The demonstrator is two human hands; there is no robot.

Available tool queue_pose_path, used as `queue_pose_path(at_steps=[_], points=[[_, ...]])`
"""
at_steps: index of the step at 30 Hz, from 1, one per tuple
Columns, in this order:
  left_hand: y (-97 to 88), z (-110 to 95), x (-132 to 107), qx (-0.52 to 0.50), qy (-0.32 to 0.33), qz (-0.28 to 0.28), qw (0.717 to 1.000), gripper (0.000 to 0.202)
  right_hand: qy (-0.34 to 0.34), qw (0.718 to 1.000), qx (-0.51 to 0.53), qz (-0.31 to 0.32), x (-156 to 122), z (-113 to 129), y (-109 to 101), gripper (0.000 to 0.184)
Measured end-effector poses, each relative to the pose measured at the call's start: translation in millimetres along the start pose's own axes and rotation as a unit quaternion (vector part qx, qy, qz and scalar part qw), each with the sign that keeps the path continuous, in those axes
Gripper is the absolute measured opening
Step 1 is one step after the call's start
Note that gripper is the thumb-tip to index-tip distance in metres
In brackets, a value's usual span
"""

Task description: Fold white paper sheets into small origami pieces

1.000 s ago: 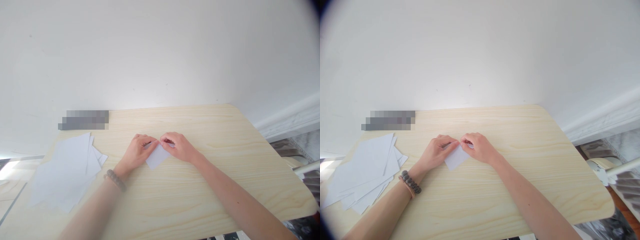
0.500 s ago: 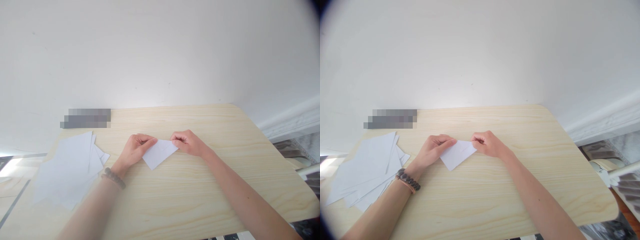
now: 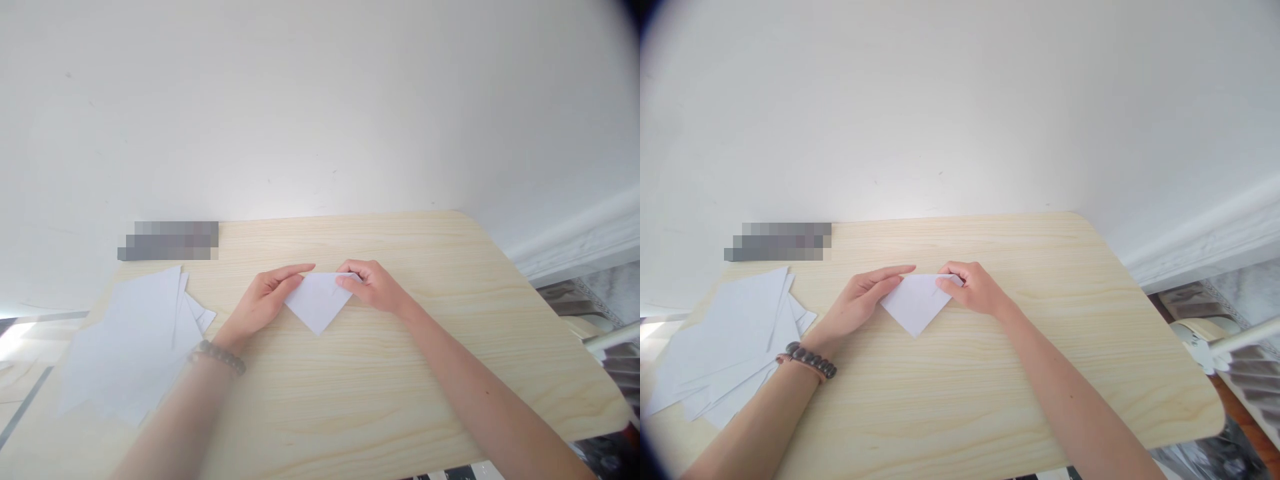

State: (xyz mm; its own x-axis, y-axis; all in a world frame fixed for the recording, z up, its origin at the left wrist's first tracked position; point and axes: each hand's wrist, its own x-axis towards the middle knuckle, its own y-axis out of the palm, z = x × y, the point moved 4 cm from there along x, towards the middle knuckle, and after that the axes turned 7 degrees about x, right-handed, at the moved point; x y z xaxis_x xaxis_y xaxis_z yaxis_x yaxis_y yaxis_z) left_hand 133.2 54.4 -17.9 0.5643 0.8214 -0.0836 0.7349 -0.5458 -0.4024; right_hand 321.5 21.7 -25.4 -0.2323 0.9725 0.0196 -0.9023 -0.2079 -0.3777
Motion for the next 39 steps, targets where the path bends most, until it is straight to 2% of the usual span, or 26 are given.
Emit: queue_pose_path(at_steps=[3,7,12,15,18,23,26,28,31,36,39], points=[[-0.2,1.0,-0.6,-0.007,0.04,0.025,0.999,0.03,0.003,1.0,0.003,-0.006,0.1,-2.3,-2.7,0.022],[4.8,-0.7,-1.4,0.033,0.087,0.073,0.993,0.028,-0.001,0.998,-0.023,-0.064,0.9,-2.8,-4.0,0.02],[5.6,5.4,1.5,0.108,0.127,-0.001,0.986,0.023,-0.063,0.988,-0.076,-0.116,2.7,-1.3,-2.5,0.021],[4.7,8.1,2.7,0.22,0.175,-0.043,0.959,0.022,-0.104,0.978,-0.128,-0.126,2.6,-1.1,0.9,0.032],[5.0,7.2,2.9,0.32,0.209,-0.053,0.922,0.026,-0.119,0.971,-0.168,-0.124,1.5,-0.4,3.0,0.029],[5.9,3.2,2.3,0.429,0.195,-0.079,0.878,0.03,-0.166,0.965,-0.174,-0.102,-1.7,7.5,2.1,0.021],[9.2,1.3,1.4,0.461,0.192,-0.084,0.862,0.032,-0.206,0.953,-0.209,-0.072,-2.6,12.0,5.5,0.021],[11.9,0.7,1.2,0.472,0.194,-0.08,0.856,0.033,-0.215,0.946,-0.231,-0.072,-2.2,12.2,7.2,0.015],[15.2,0.3,0.9,0.482,0.191,-0.072,0.852,0.035,-0.188,0.945,-0.252,-0.086,0.2,7.9,7.3,0.016],[19.8,-1.8,-2.1,0.496,0.193,-0.053,0.845,0.038,-0.079,0.957,-0.247,-0.128,5.6,-3.3,1.9,0.016],[20.8,-3.7,-4.5,0.488,0.205,-0.05,0.847,0.038,-0.047,0.954,-0.255,-0.15,8.1,-6.1,0.8,0.018]])
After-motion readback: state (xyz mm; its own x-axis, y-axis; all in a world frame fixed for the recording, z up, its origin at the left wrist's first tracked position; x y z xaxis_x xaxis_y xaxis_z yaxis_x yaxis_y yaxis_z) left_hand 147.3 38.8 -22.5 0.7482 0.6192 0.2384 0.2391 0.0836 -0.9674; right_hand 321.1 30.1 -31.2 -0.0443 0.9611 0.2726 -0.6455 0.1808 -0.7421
